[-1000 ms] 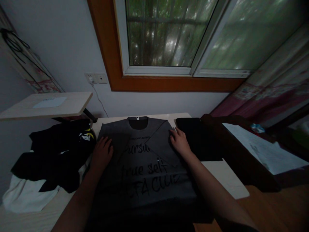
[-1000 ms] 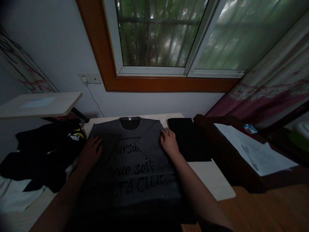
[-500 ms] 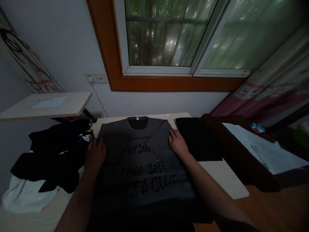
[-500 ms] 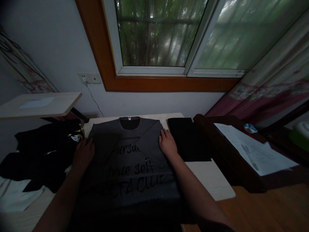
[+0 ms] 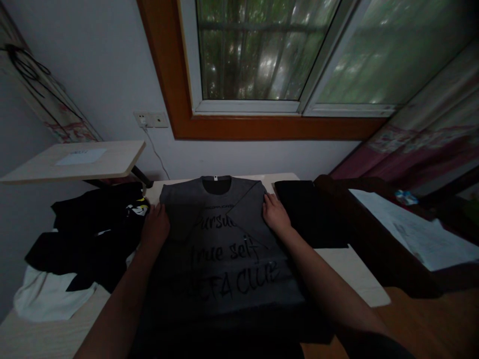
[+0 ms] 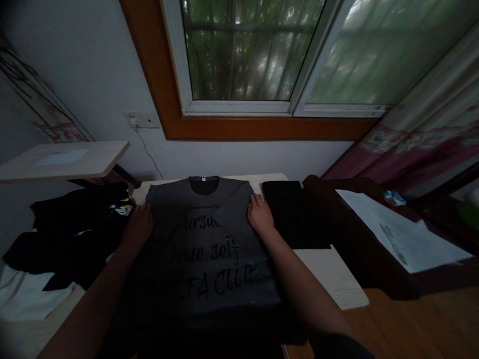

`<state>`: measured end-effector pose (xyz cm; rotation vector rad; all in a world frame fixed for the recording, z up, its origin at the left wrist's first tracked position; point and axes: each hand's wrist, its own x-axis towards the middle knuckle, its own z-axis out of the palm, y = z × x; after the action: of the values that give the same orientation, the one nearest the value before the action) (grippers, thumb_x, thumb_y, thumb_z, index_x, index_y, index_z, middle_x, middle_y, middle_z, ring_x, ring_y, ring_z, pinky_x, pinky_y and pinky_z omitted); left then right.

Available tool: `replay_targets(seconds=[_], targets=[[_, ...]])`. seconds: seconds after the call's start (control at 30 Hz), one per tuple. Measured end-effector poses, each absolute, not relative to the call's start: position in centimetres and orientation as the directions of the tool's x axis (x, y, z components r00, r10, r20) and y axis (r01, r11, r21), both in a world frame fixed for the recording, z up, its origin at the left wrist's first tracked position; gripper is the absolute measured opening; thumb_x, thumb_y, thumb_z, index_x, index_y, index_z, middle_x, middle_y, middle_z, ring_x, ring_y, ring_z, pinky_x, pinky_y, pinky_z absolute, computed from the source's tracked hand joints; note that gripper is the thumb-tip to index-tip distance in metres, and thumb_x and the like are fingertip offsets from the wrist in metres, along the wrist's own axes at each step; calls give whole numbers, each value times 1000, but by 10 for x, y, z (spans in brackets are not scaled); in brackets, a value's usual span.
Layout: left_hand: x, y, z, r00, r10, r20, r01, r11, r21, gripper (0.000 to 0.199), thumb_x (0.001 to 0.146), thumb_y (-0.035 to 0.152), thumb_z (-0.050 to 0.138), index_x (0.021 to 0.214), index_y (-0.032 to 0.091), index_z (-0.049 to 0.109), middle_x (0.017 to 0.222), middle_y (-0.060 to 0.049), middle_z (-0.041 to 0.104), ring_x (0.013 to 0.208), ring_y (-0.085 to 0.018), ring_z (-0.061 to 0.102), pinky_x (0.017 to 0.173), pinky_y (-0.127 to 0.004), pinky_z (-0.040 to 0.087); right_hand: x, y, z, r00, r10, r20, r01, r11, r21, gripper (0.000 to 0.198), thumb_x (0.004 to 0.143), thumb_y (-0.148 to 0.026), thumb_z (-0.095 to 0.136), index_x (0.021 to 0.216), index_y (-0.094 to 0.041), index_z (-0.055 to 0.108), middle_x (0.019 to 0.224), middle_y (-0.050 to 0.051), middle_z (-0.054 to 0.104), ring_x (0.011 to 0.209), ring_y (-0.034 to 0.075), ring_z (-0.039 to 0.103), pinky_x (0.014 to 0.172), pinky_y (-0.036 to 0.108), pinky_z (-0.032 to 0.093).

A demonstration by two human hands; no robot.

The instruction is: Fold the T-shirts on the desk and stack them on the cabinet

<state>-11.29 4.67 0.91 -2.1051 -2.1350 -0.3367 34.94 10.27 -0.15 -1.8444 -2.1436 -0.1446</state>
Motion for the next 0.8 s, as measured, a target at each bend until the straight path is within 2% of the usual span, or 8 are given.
replay_targets(seconds=[0.07,0.17,0.27,0.43,0.6,0.8], targets=[[-112,58,10,-51,966,253,997,33,73,57,91,16,34,141,-5,51,149,-27,51,147,-33,38,122,-49,29,349,113,-2,-119,950,288,981,158,-116,55,101,-26,30,146,-1,49,153,22,48,144,32,41,117,47,36],[-107,71,13,-119,968,223,990,97,105,57,91,16,36,144,2,50,149,-23,53,148,-32,38,121,-49,29,347,129,-2,-113,953,280,983,149,-111,55,101,-26,31,146,0,49,152,23,48,145,33,41,117,47,36],[-99,78,17,-215,956,201,972,190,136,57,94,19,34,147,4,48,155,-21,47,150,-33,33,119,-50,31,345,143,-2,-106,953,283,984,141,-109,56,101,-26,30,147,-1,49,153,22,48,145,34,41,117,47,35],[-91,85,16,-334,919,212,938,300,175,58,100,31,26,152,12,43,162,-15,38,153,-34,25,116,-61,32,343,159,-1,-98,949,301,982,142,-128,55,101,-26,31,147,-3,49,153,21,48,143,34,43,117,49,35],[-98,95,8,-344,916,204,933,308,186,59,100,35,26,153,15,42,163,-12,37,154,-34,23,114,-63,34,344,168,-1,-104,956,274,982,142,-123,56,100,-26,32,148,-2,48,154,21,48,143,33,41,118,48,34],[-100,99,8,-320,915,245,940,276,200,59,100,32,28,154,13,41,162,-14,39,153,-35,25,114,-61,35,342,174,1,-103,960,259,985,135,-109,55,101,-25,32,149,-2,48,154,20,47,144,32,41,119,47,31]])
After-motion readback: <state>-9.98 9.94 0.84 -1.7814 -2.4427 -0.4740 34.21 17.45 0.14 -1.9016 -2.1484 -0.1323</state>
